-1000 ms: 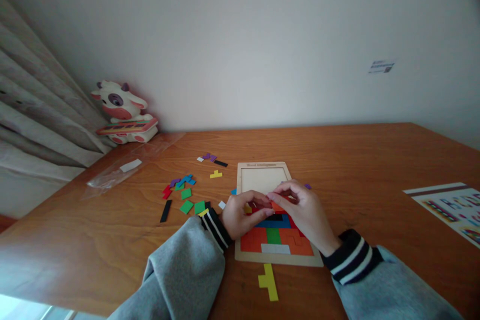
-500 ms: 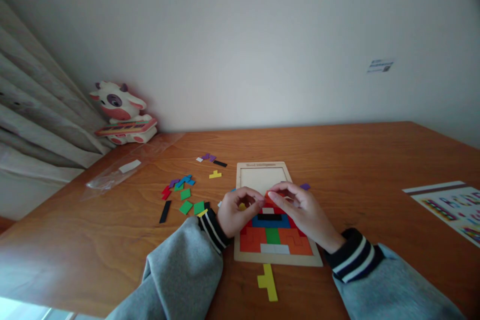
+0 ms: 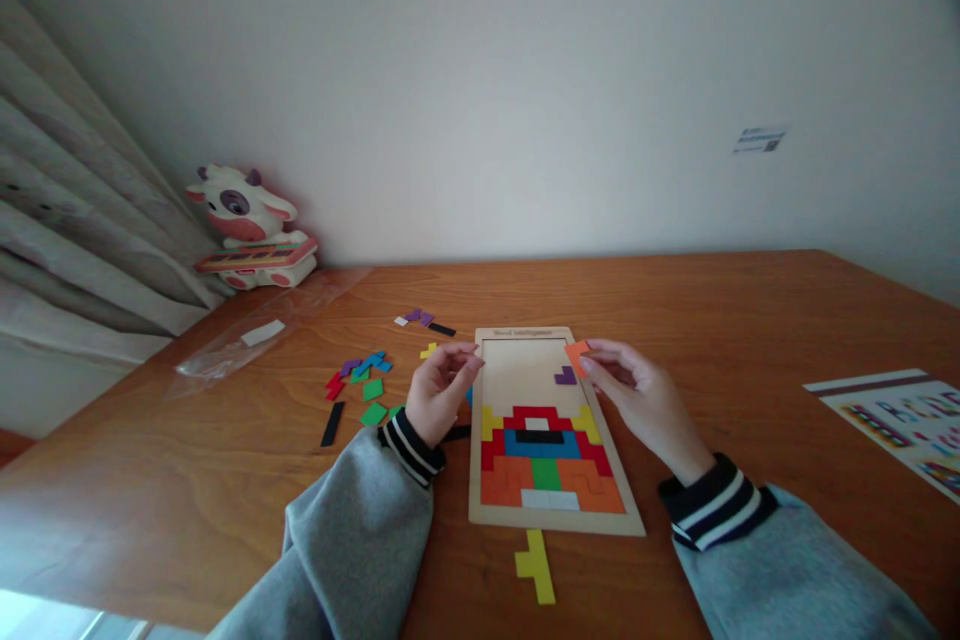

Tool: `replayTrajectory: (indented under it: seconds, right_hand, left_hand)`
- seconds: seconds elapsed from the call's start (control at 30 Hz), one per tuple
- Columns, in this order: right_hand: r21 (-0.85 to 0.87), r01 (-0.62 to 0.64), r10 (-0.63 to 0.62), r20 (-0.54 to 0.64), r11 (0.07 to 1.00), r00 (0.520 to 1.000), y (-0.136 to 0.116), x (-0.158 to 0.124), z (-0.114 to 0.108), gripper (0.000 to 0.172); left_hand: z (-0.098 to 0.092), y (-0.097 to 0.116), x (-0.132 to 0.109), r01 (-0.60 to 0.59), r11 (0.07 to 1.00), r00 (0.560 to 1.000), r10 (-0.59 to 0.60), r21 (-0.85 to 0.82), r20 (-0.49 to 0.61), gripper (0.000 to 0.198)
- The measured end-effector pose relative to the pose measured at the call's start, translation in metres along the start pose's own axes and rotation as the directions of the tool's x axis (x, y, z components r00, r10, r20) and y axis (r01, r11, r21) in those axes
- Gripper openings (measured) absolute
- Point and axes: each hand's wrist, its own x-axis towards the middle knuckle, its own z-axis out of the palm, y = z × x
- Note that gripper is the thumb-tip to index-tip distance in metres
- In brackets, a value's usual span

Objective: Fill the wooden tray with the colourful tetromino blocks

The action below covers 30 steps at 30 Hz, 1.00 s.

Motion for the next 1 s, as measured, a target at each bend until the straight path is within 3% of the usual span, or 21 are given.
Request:
replayTrajectory:
  seconds: [0.13,0.23,0.33,0.43,0.57,0.7,0.9,1.0]
  right_hand:
    - [-0.298,0.026,-0.037,-0.032,0.954,0.999,0.017,0.010,-0.021,0.040]
    - [-0.377,-0.002,-0.018,-0.049,0.926,0.999,0.027,0.014,-0.031,0.040]
    - [-0.408,-0.012,-0.014,-0.061,0.913,0.998,0.034,0.016,-0.035,0.038]
    - [-0.453,-0.012,-0.001,-0.028,0.891,1.000,0.039,0.015,-0.033,0.037]
    - [-0.495,0.004,0.021,0.046,0.869,0.999,0.042,0.013,-0.028,0.038]
    - [-0.505,0.019,0.010,0.056,0.863,0.998,0.042,0.012,-0.026,0.041]
    - [-0.521,-0.004,0.036,0.051,0.854,0.998,0.044,0.012,-0.026,0.043]
    - [-0.528,0.027,0.009,0.064,0.849,0.998,0.047,0.012,-0.027,0.042]
  left_hand:
    - [-0.015,-0.004,0.008,-0.017,0.996,0.995,0.026,0.092,-0.095,0.036]
    - [-0.025,-0.001,0.010,-0.050,0.956,0.990,0.086,0.288,-0.113,0.030]
    - [-0.031,0.005,0.009,-0.178,0.815,0.961,0.265,0.552,-0.082,0.021]
    - [-0.032,0.006,0.006,-0.280,0.608,0.927,0.373,0.743,0.044,0.021]
    - [-0.026,-0.006,-0.001,-0.162,0.407,0.980,0.171,0.899,0.100,0.045]
    - [-0.026,-0.016,-0.004,-0.100,0.327,0.994,-0.015,0.940,0.111,0.052]
    - [-0.027,-0.012,-0.004,-0.159,0.306,0.985,-0.022,0.939,0.173,0.044]
    - [-0.030,-0.010,-0.005,-0.092,0.269,0.995,-0.017,0.959,0.100,0.050]
